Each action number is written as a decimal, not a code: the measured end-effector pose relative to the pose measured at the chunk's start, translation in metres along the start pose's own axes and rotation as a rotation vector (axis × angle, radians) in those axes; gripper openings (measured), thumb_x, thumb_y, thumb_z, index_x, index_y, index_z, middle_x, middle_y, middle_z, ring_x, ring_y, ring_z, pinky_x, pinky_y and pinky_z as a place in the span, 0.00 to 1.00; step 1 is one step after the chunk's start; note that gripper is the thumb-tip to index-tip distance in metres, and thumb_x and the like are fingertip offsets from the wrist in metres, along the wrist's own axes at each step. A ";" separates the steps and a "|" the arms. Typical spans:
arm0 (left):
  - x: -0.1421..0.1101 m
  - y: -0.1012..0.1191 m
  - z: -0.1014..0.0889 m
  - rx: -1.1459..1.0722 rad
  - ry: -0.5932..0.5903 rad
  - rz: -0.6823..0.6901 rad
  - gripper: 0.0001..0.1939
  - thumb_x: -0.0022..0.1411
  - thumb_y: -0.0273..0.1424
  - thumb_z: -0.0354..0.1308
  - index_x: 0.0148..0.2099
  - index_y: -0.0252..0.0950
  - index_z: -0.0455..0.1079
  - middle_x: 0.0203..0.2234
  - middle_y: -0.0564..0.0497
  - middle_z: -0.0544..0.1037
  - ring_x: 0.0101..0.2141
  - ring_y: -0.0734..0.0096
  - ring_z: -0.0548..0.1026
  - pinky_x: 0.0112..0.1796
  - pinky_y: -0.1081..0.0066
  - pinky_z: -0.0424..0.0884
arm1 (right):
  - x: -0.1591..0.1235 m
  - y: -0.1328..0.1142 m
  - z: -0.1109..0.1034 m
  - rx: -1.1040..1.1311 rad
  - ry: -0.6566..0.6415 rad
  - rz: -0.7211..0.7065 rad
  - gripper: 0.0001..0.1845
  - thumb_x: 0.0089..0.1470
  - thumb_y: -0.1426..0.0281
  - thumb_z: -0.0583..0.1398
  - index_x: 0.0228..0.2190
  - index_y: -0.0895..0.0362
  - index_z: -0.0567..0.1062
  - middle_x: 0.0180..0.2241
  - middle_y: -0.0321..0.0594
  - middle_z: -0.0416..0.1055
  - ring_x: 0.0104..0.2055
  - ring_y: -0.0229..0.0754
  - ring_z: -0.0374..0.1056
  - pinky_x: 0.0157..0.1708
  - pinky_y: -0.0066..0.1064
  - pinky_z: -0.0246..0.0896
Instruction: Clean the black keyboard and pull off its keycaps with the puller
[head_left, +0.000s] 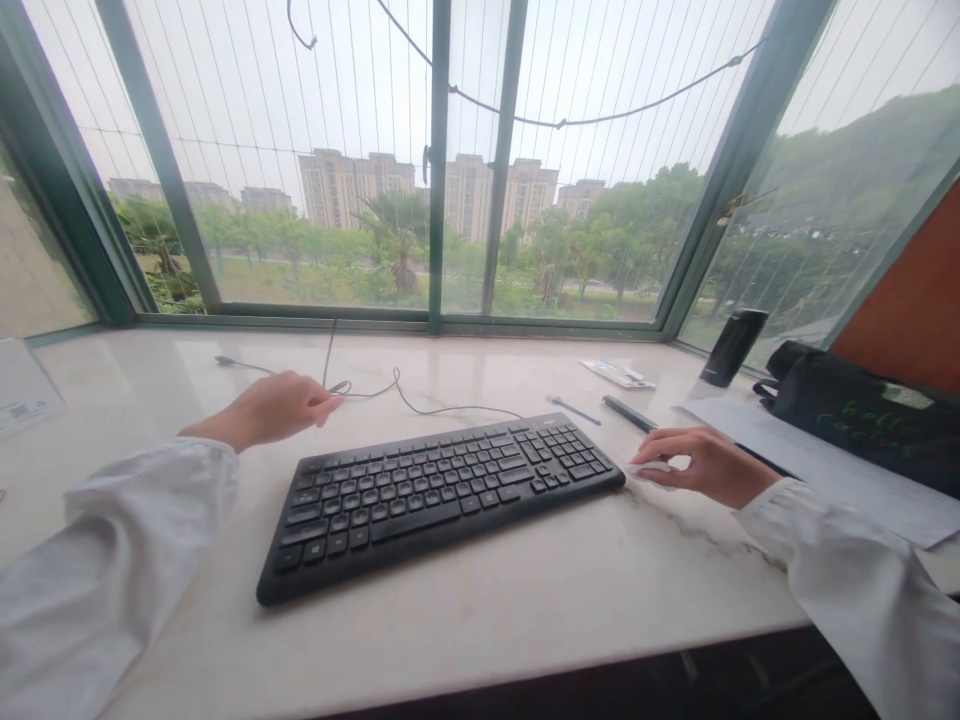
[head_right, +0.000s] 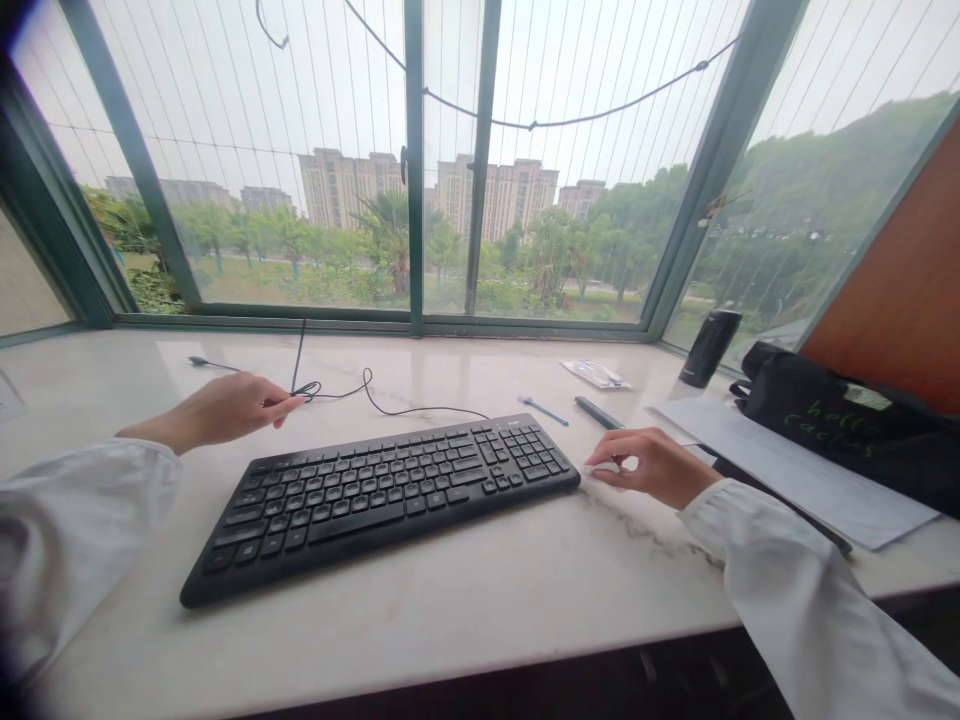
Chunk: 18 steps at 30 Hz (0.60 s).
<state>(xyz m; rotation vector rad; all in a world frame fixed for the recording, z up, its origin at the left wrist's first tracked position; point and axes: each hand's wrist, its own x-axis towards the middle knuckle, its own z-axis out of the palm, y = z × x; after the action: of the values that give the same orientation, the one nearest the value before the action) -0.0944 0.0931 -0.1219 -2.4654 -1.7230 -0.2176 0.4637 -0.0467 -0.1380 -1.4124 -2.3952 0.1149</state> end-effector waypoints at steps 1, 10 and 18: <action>0.000 0.000 0.000 0.002 0.003 -0.001 0.30 0.65 0.51 0.43 0.21 0.41 0.74 0.15 0.51 0.74 0.21 0.65 0.71 0.26 0.69 0.58 | 0.001 -0.007 0.000 0.000 0.037 0.019 0.15 0.57 0.58 0.61 0.33 0.56 0.82 0.34 0.44 0.78 0.33 0.42 0.74 0.35 0.31 0.68; 0.001 -0.001 0.002 -0.006 -0.003 0.002 0.31 0.65 0.52 0.43 0.21 0.41 0.74 0.16 0.49 0.75 0.21 0.65 0.71 0.25 0.69 0.57 | 0.058 -0.101 0.029 -0.028 0.009 -0.156 0.10 0.62 0.67 0.59 0.39 0.56 0.80 0.38 0.43 0.76 0.36 0.40 0.74 0.40 0.32 0.67; 0.000 -0.001 0.003 -0.010 0.000 0.007 0.30 0.65 0.51 0.44 0.21 0.41 0.74 0.17 0.49 0.76 0.22 0.64 0.72 0.26 0.69 0.58 | 0.085 -0.116 0.039 -0.266 -0.194 -0.195 0.10 0.58 0.80 0.58 0.30 0.60 0.79 0.34 0.44 0.74 0.38 0.42 0.72 0.41 0.32 0.64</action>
<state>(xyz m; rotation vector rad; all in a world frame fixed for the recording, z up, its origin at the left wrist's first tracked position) -0.0948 0.0938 -0.1246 -2.4779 -1.7177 -0.2262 0.3170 -0.0273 -0.1233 -1.3184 -2.7793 -0.1260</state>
